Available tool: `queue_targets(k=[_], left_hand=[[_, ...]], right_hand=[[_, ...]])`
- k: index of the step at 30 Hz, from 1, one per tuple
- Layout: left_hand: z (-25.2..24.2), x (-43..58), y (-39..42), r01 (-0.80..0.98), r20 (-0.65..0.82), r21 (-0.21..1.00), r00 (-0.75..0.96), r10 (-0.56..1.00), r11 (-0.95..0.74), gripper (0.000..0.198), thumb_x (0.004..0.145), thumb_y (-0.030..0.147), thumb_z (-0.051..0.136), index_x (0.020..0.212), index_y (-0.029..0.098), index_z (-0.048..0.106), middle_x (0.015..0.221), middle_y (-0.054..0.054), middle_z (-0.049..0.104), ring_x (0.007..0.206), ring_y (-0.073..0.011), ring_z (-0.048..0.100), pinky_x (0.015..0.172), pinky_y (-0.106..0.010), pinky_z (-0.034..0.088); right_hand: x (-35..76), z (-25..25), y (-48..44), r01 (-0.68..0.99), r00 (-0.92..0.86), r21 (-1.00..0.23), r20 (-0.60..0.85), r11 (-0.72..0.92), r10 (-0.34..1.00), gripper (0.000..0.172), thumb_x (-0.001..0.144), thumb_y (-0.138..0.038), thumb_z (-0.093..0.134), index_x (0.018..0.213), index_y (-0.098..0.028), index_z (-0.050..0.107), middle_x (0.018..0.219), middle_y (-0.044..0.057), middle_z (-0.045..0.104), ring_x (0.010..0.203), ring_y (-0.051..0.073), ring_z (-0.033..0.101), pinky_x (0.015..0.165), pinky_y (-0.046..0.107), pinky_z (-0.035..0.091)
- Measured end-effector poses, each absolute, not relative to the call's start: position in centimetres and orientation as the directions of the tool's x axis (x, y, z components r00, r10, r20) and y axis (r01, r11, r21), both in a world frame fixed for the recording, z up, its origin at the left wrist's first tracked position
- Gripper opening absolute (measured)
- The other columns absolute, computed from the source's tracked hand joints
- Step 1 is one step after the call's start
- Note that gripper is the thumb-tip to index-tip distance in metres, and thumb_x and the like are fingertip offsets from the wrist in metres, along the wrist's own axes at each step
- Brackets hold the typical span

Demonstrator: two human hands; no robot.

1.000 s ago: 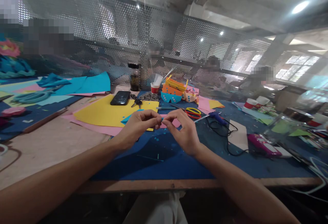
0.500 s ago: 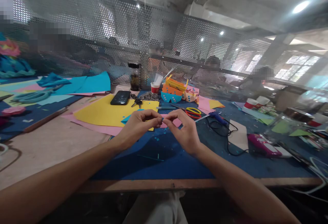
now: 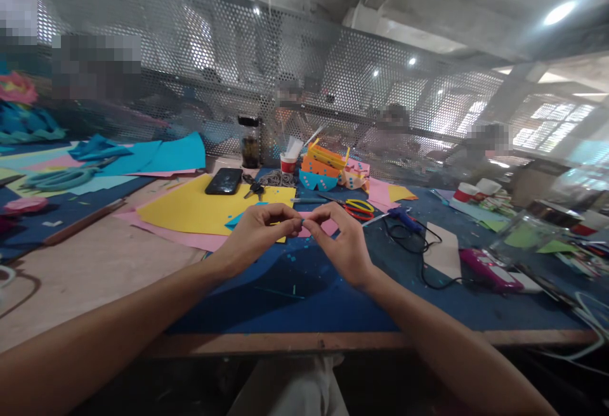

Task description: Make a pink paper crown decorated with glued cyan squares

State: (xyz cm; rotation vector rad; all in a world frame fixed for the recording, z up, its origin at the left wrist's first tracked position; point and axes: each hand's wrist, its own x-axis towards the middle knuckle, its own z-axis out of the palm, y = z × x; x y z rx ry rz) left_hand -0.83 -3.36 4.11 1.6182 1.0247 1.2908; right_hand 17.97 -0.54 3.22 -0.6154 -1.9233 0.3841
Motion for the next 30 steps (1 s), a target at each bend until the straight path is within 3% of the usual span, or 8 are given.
queue_targets(k=[23,30], left_hand=[[4.46,-0.75,-3.95,0.223,0.360,0.897,0.136,0.923,-0.383,0.018,0.084,0.034,0.069,0.087,0.016,0.071,0.081,-0.004,0.069,0.078,-0.0178,0.063,0.073,-0.030,0.049],[4.39,-0.60,-3.96,0.252,0.386,0.876,0.143,0.911,-0.411,0.015,0.084,0.031,0.070,0.085,0.016,0.070,0.080,-0.002,0.068,0.073,-0.0148,0.061,0.069,-0.026,0.049]], right_hand=[[17.89,3.42,-0.59,0.230,-0.337,-0.605,0.686,0.763,0.645,0.007,0.092,-0.027,0.066,0.093,-0.021,0.067,0.089,0.001,0.069,0.082,0.016,0.063,0.075,0.028,0.052],[17.88,3.64,-0.71,0.212,-0.344,-0.614,0.681,0.760,0.646,0.005,0.092,-0.025,0.066,0.095,-0.021,0.068,0.092,0.002,0.069,0.084,0.015,0.064,0.077,0.028,0.052]])
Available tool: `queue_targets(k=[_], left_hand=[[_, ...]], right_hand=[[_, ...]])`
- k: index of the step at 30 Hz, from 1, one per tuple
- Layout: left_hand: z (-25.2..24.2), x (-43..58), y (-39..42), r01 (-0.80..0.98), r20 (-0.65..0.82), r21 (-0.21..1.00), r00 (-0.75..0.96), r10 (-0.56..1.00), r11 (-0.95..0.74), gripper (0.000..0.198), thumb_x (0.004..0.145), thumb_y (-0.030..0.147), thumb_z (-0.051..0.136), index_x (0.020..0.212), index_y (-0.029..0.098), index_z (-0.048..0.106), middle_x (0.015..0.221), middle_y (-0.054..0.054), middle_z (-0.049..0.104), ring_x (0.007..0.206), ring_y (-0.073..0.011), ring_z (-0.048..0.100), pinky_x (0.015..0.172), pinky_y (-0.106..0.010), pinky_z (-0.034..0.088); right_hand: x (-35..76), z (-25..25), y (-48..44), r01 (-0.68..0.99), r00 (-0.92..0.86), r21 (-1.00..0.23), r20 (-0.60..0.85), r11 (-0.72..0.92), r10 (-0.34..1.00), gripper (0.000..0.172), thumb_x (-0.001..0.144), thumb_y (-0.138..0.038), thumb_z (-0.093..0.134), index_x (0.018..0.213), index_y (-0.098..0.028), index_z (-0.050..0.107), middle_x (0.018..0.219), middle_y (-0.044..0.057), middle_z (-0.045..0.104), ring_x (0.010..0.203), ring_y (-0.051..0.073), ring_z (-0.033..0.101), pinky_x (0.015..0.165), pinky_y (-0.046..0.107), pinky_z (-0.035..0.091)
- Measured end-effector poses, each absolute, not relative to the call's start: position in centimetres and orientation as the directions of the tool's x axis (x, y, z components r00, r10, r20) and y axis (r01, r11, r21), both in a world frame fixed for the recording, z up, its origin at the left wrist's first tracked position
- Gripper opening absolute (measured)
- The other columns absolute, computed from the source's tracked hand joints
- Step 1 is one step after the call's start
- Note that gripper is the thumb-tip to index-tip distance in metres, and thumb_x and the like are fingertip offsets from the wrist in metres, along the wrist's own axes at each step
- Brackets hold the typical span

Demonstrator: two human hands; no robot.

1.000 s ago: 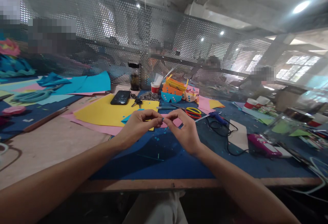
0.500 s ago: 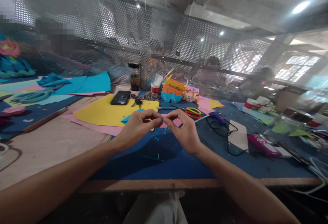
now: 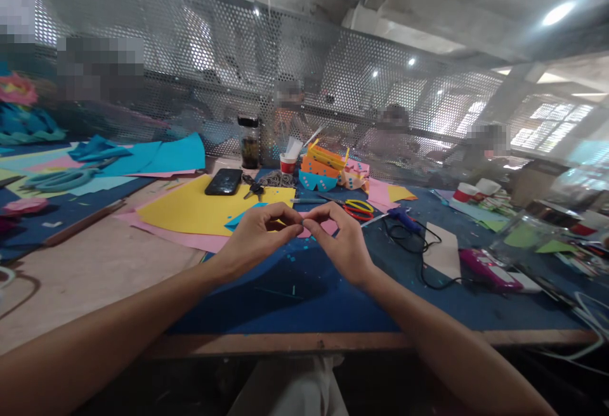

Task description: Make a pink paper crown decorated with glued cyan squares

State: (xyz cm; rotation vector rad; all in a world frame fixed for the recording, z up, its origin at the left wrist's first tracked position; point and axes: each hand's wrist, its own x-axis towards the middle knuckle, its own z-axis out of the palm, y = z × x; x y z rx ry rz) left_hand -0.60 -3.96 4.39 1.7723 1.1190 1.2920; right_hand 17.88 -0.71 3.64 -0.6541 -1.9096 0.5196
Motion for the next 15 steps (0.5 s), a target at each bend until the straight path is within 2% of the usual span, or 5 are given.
queue_targets(k=[15], left_hand=[[4.64,-0.31,-4.17,0.303,0.380,0.870,0.093,0.920,-0.389,0.015,0.084,0.033,0.068,0.081,0.018,0.067,0.074,-0.001,0.066,0.072,-0.0159,0.061,0.061,-0.024,0.049]], right_hand=[[17.90,3.36,-0.52,0.205,-0.361,-0.604,0.684,0.770,0.633,0.005,0.091,-0.026,0.066,0.091,-0.021,0.066,0.088,0.001,0.066,0.080,0.015,0.062,0.075,0.028,0.052]])
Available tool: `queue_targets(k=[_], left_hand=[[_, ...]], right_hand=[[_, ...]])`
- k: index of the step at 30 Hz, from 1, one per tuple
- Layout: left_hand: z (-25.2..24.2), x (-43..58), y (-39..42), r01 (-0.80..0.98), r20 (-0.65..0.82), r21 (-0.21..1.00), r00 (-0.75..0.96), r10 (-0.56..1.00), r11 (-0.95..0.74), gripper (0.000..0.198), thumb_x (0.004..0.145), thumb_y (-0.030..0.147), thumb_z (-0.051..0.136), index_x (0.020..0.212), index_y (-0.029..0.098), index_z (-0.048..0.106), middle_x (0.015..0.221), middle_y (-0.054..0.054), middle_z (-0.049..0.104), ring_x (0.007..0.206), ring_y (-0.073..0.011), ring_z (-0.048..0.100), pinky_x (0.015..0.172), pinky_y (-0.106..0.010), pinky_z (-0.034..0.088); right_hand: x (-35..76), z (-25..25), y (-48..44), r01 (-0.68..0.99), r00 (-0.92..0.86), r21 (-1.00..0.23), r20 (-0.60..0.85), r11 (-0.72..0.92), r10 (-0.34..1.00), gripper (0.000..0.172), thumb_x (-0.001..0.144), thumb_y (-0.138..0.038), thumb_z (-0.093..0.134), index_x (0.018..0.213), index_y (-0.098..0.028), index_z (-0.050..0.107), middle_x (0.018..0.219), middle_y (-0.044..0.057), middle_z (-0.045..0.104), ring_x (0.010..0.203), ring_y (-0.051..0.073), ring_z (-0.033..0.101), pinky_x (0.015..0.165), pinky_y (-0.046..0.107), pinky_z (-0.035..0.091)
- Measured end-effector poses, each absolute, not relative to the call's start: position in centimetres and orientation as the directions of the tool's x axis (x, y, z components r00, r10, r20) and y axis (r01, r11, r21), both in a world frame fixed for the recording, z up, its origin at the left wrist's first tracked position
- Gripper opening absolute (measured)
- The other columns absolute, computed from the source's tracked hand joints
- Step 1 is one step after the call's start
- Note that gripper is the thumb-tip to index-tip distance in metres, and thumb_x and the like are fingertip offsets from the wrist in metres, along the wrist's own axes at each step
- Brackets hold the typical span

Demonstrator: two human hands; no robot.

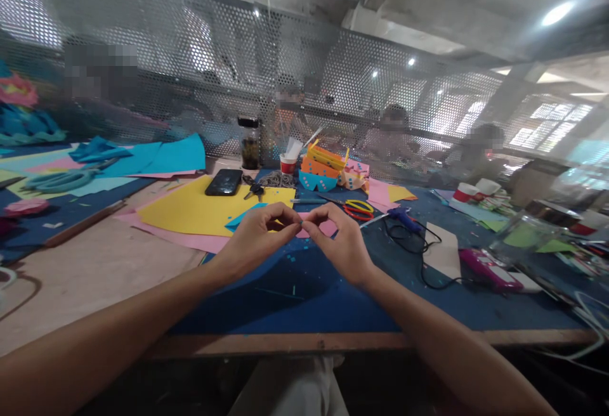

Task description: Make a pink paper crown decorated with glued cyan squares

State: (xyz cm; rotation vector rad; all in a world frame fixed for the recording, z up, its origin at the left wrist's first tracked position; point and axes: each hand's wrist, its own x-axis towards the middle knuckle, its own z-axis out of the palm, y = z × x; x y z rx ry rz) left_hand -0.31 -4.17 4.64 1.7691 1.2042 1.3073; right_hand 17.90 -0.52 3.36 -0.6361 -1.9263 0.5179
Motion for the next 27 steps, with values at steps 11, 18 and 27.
queue_targets(k=[11,18,27], left_hand=[[3.89,-0.35,-3.70,0.217,0.354,0.903,0.110,0.929,-0.370,0.018,0.083,0.034,0.070,0.086,0.016,0.068,0.080,-0.001,0.066,0.075,-0.0152,0.062,0.070,-0.026,0.050],[4.01,-0.30,-3.71,0.280,0.376,0.878,0.097,0.921,-0.388,0.017,0.083,0.033,0.069,0.082,0.016,0.068,0.077,-0.001,0.066,0.073,-0.0156,0.061,0.068,-0.026,0.048],[3.73,-0.28,-3.78,0.220,0.340,0.908,0.116,0.933,-0.358,0.019,0.083,0.035,0.071,0.085,0.016,0.068,0.081,-0.001,0.066,0.077,-0.0159,0.061,0.071,-0.027,0.048]], right_hand=[[17.80,3.47,-0.48,0.179,-0.374,-0.688,0.614,0.703,0.695,0.007,0.091,-0.025,0.063,0.088,-0.019,0.063,0.084,0.000,0.067,0.077,0.014,0.063,0.073,0.027,0.052],[17.76,3.49,-0.60,0.217,-0.371,-0.624,0.659,0.751,0.654,0.006,0.091,-0.022,0.064,0.096,-0.020,0.065,0.088,0.001,0.066,0.079,0.014,0.062,0.074,0.027,0.051],[17.77,3.61,-0.81,0.230,-0.367,-0.612,0.665,0.756,0.650,0.005,0.089,-0.019,0.062,0.084,-0.019,0.061,0.082,-0.001,0.061,0.076,0.013,0.058,0.073,0.026,0.047]])
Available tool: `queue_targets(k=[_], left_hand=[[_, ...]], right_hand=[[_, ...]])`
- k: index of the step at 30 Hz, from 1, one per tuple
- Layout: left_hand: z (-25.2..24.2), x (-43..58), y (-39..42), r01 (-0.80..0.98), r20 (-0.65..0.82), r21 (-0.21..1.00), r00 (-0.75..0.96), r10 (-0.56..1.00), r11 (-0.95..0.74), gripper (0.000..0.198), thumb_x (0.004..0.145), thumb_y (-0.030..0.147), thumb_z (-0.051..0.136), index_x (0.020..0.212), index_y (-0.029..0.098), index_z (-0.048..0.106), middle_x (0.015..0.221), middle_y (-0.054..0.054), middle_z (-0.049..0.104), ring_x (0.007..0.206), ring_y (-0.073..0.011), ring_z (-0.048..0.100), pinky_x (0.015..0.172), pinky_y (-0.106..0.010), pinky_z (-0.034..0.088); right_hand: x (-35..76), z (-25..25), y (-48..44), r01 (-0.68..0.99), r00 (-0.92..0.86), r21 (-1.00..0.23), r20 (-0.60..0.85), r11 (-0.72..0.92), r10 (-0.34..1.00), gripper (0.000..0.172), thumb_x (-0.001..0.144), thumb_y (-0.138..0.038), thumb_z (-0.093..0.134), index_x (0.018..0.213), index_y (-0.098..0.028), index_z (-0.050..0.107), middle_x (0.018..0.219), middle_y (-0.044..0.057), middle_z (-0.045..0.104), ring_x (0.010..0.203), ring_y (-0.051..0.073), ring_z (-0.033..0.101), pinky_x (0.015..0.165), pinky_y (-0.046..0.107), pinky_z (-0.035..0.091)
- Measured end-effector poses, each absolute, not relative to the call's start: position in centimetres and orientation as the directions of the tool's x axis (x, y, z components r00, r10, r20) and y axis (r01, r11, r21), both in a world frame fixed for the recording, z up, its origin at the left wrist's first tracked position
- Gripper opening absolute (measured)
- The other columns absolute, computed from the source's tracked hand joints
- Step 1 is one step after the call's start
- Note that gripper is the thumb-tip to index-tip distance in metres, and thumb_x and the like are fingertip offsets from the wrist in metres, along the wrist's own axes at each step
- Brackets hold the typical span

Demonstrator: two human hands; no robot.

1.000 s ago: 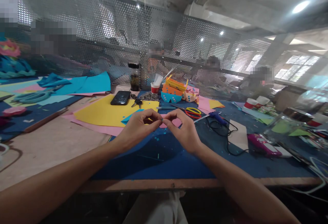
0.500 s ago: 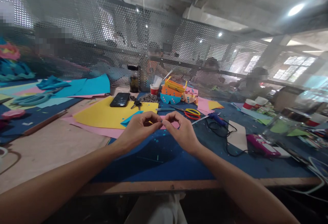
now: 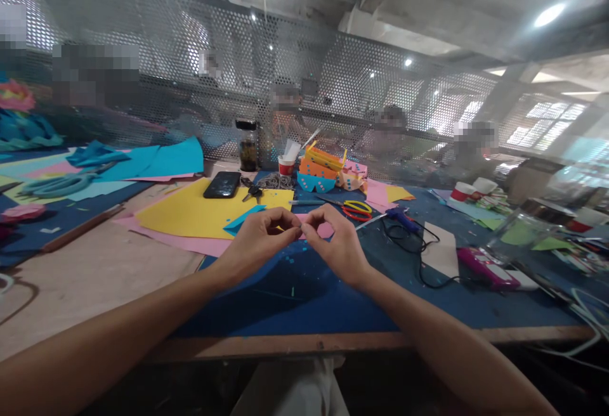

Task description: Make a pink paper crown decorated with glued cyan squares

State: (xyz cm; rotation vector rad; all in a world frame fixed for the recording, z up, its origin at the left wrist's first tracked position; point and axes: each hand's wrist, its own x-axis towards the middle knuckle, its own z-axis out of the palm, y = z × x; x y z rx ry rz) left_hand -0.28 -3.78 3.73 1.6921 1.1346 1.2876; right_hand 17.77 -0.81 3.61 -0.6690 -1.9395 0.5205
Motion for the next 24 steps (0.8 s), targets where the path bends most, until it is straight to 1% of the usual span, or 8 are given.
queue_targets(k=[3,5,10,14,17,20,22,24], left_hand=[[3.81,-0.23,-3.67,0.153,0.296,0.936,0.147,0.944,-0.318,0.020,0.080,0.035,0.074,0.086,0.016,0.069,0.084,-0.002,0.069,0.081,-0.0167,0.063,0.075,-0.028,0.048],[3.81,-0.30,-3.57,0.124,0.269,0.949,0.153,0.951,-0.289,0.020,0.080,0.035,0.074,0.085,0.016,0.070,0.082,-0.002,0.069,0.080,-0.0170,0.063,0.075,-0.029,0.048],[3.68,-0.60,-3.35,0.124,0.271,0.950,0.135,0.953,-0.287,0.019,0.079,0.034,0.075,0.082,0.016,0.071,0.077,-0.002,0.068,0.076,-0.0165,0.062,0.073,-0.030,0.047],[3.79,-0.56,-3.38,0.155,0.286,0.940,0.130,0.950,-0.304,0.019,0.078,0.033,0.075,0.078,0.016,0.069,0.074,-0.001,0.067,0.074,-0.0157,0.060,0.071,-0.028,0.045],[3.79,-0.51,-3.44,0.184,0.300,0.928,0.140,0.944,-0.323,0.020,0.079,0.034,0.075,0.075,0.015,0.069,0.072,-0.001,0.066,0.070,-0.0145,0.058,0.067,-0.027,0.043],[3.55,-0.61,-3.38,0.180,0.286,0.932,0.164,0.944,-0.314,0.018,0.079,0.033,0.075,0.076,0.016,0.070,0.072,0.000,0.066,0.068,-0.0135,0.058,0.064,-0.026,0.042],[3.36,-0.69,-3.28,0.141,0.279,0.942,0.180,0.943,-0.306,0.018,0.080,0.033,0.075,0.077,0.016,0.070,0.073,-0.001,0.067,0.070,-0.0141,0.059,0.067,-0.027,0.044],[3.27,-0.70,-3.21,0.101,0.279,0.948,0.191,0.941,-0.301,0.018,0.081,0.035,0.075,0.079,0.017,0.072,0.076,-0.002,0.070,0.075,-0.0153,0.062,0.073,-0.028,0.046]], right_hand=[[17.83,3.79,-0.89,0.188,-0.365,-0.686,0.616,0.703,0.698,0.006,0.091,-0.023,0.061,0.086,-0.018,0.061,0.082,-0.001,0.062,0.076,0.013,0.058,0.072,0.025,0.046],[17.90,3.82,-0.77,0.147,-0.381,-0.737,0.574,0.660,0.725,0.009,0.091,-0.026,0.061,0.087,-0.018,0.062,0.083,-0.001,0.063,0.077,0.013,0.058,0.072,0.025,0.046],[18.08,3.71,-0.23,0.059,-0.434,-0.836,0.471,0.546,0.768,0.017,0.092,-0.034,0.062,0.089,-0.017,0.063,0.082,0.000,0.064,0.076,0.013,0.059,0.071,0.026,0.045],[18.09,3.75,-0.14,0.091,-0.436,-0.830,0.464,0.550,0.771,0.021,0.092,-0.038,0.062,0.088,-0.017,0.064,0.084,0.001,0.065,0.078,0.014,0.059,0.072,0.026,0.045],[17.95,3.73,-0.27,0.144,-0.424,-0.778,0.510,0.612,0.748,0.017,0.090,-0.034,0.065,0.085,-0.017,0.064,0.081,0.001,0.065,0.077,0.014,0.059,0.073,0.026,0.046],[17.88,3.67,-0.36,0.176,-0.415,-0.721,0.563,0.670,0.715,0.016,0.090,-0.030,0.064,0.082,-0.017,0.062,0.079,0.000,0.063,0.075,0.014,0.058,0.072,0.026,0.045],[17.91,3.62,-0.28,0.167,-0.414,-0.732,0.556,0.661,0.721,0.017,0.091,-0.031,0.062,0.082,-0.018,0.062,0.079,0.001,0.063,0.075,0.014,0.058,0.072,0.026,0.045],[17.97,3.55,-0.04,0.135,-0.416,-0.786,0.508,0.604,0.754,0.020,0.092,-0.035,0.061,0.083,-0.018,0.062,0.079,0.000,0.063,0.074,0.014,0.058,0.071,0.026,0.045]])
